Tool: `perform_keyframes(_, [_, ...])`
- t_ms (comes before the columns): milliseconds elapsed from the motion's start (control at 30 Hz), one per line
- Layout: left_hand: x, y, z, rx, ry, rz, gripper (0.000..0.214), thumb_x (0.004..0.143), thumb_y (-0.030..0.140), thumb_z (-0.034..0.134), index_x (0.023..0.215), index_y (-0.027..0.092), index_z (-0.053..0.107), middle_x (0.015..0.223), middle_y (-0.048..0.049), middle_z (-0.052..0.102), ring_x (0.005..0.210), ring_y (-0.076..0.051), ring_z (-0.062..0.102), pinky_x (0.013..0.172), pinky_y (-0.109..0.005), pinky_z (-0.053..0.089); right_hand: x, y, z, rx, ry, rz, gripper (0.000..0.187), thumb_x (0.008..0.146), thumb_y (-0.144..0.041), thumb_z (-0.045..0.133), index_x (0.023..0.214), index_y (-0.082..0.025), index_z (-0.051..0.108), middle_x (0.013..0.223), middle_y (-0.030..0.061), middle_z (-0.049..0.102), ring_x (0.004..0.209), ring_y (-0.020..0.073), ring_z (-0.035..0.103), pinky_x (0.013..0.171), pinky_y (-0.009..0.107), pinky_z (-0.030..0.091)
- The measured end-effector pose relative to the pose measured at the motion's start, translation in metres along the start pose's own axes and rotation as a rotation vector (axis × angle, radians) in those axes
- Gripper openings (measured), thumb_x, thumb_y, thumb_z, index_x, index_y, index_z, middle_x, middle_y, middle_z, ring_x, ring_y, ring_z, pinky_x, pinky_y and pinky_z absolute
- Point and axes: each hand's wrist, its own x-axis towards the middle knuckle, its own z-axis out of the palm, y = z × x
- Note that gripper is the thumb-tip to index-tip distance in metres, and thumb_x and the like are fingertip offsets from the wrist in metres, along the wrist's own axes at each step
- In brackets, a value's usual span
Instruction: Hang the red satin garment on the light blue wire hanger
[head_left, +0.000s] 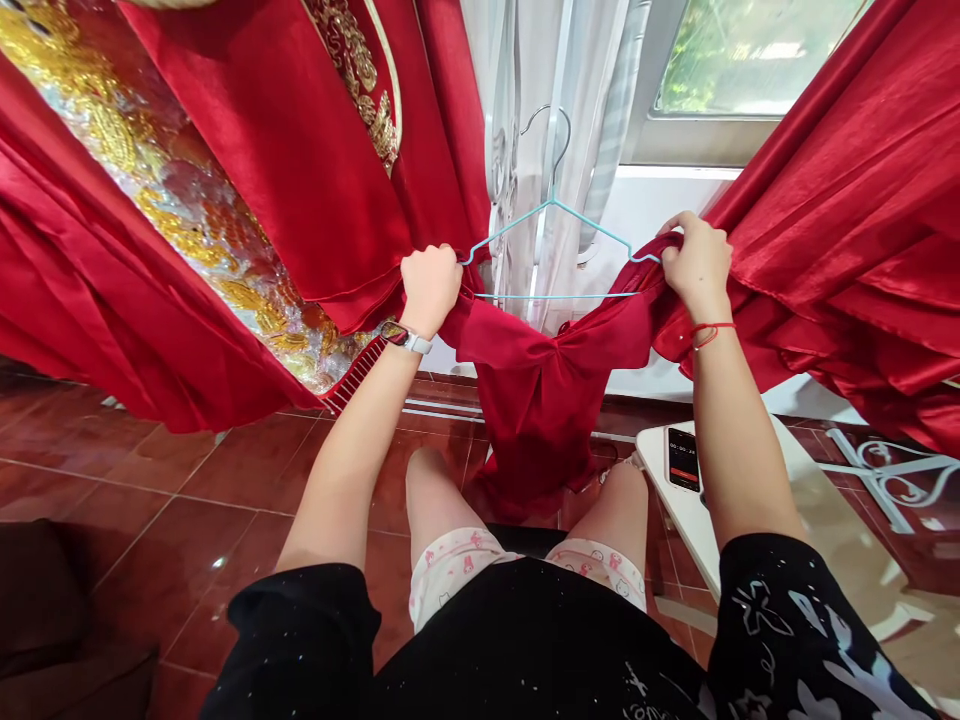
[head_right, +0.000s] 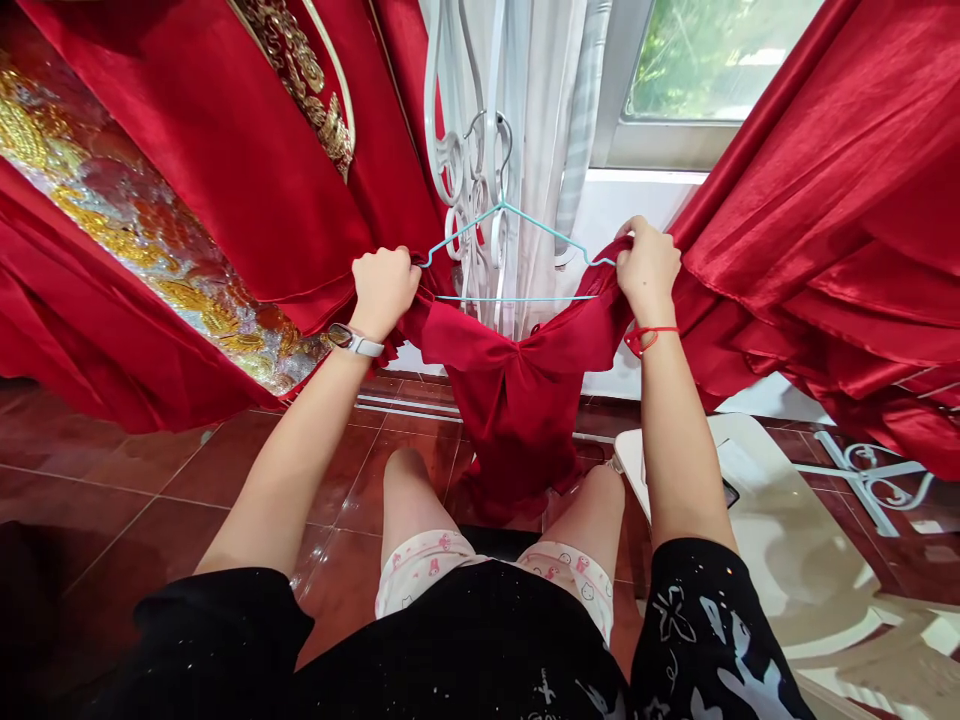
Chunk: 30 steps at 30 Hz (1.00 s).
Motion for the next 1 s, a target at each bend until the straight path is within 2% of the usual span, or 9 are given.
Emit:
perform_keyframes(133, [0.008, -0.03, -0.001, -0.141, 0.097, -0.129, 0.022, 0.094, 0.024, 0.05, 0.109, 0.019, 0.066, 0.111, -0.0179, 0.073, 0.123, -0.038, 0.066, 0.112, -0.054, 0.045, 0.007, 0.009, -0.005, 0.124, 0.03, 0.037, 0.043, 0.076, 0.008, 0.045, 0.097, -0.018, 0.071, 0.102, 0.0109, 0.069, 0.099, 0.0213, 0.058, 0.107, 0.04, 0.04])
perform_keyframes(233, [0.004, -0.051, 0.001, -0.288, 0.171, -0.163, 0.031, 0.091, 0.016, 0.047, 0.117, 0.023, 0.063, 0.112, -0.0125, 0.074, 0.115, -0.032, 0.069, 0.11, -0.049, 0.049, 0.003, 0.019, 0.0, 0.246, 0.007, 0.075, 0.044, 0.071, 0.01, 0.036, 0.082, -0.016, 0.07, 0.093, 0.0107, 0.072, 0.081, 0.0162, 0.058, 0.094, 0.032, 0.046])
perform_keyframes(300, [-0.003, -0.059, 0.004, -0.345, 0.197, -0.139, 0.034, 0.089, 0.013, 0.044, 0.115, 0.023, 0.064, 0.112, -0.0112, 0.074, 0.111, -0.029, 0.069, 0.11, -0.047, 0.05, -0.002, 0.027, 0.007, 0.288, 0.002, 0.146, 0.042, 0.069, 0.007, 0.035, 0.076, -0.016, 0.07, 0.082, 0.0088, 0.07, 0.069, 0.0155, 0.054, 0.082, 0.032, 0.048])
perform_keyframes(367, [-0.01, -0.063, 0.006, -0.355, 0.198, -0.117, 0.033, 0.088, 0.012, 0.042, 0.108, 0.021, 0.066, 0.112, -0.0118, 0.074, 0.111, -0.028, 0.068, 0.112, -0.046, 0.05, -0.007, 0.036, 0.013, 0.29, 0.045, 0.183, 0.037, 0.07, 0.002, 0.039, 0.074, -0.017, 0.071, 0.072, 0.0058, 0.066, 0.064, 0.0174, 0.054, 0.077, 0.034, 0.049])
perform_keyframes(500, [-0.018, -0.066, 0.006, -0.336, 0.176, -0.099, 0.034, 0.087, 0.011, 0.041, 0.105, 0.019, 0.069, 0.115, -0.0134, 0.074, 0.113, -0.027, 0.067, 0.115, -0.044, 0.048, -0.016, 0.058, 0.022, 0.272, 0.14, 0.191, 0.027, 0.07, -0.008, 0.049, 0.075, -0.018, 0.073, 0.069, 0.0038, 0.066, 0.071, 0.0222, 0.063, 0.083, 0.038, 0.053])
perform_keyframes(600, [-0.027, -0.067, 0.009, -0.295, 0.068, -0.11, 0.036, 0.084, 0.009, 0.043, 0.104, 0.018, 0.071, 0.112, -0.0138, 0.075, 0.11, -0.026, 0.069, 0.112, -0.041, 0.049, -0.032, 0.072, 0.027, 0.293, 0.112, 0.219, 0.024, 0.067, -0.01, 0.052, 0.074, -0.019, 0.073, 0.074, 0.0046, 0.071, 0.073, 0.0223, 0.066, 0.085, 0.039, 0.055])
perform_keyframes(767, [-0.056, -0.065, 0.022, -0.146, -0.257, -0.089, 0.038, 0.082, 0.007, 0.046, 0.107, 0.012, 0.075, 0.12, -0.0183, 0.076, 0.12, -0.03, 0.068, 0.115, -0.041, 0.047, -0.071, 0.08, 0.037, 0.267, 0.024, 0.225, 0.014, 0.062, -0.015, 0.059, 0.067, -0.02, 0.071, 0.066, 0.0053, 0.069, 0.067, 0.0223, 0.062, 0.08, 0.039, 0.056])
perform_keyframes(900, [-0.066, -0.063, 0.025, -0.019, -0.374, -0.002, 0.042, 0.085, 0.007, 0.045, 0.112, 0.014, 0.076, 0.129, -0.0193, 0.07, 0.121, -0.032, 0.067, 0.112, -0.043, 0.049, -0.081, 0.083, 0.042, 0.201, -0.035, 0.138, 0.01, 0.059, -0.015, 0.064, 0.065, -0.021, 0.07, 0.064, 0.0049, 0.067, 0.067, 0.0226, 0.059, 0.082, 0.041, 0.056])
perform_keyframes(1000, [-0.065, -0.057, 0.02, 0.062, -0.421, 0.069, 0.042, 0.089, 0.01, 0.044, 0.117, 0.017, 0.075, 0.132, -0.0183, 0.068, 0.118, -0.034, 0.068, 0.106, -0.045, 0.053, -0.082, 0.084, 0.044, 0.16, -0.05, 0.077, 0.011, 0.062, -0.015, 0.065, 0.069, -0.02, 0.071, 0.072, 0.0066, 0.066, 0.078, 0.0243, 0.06, 0.091, 0.044, 0.055])
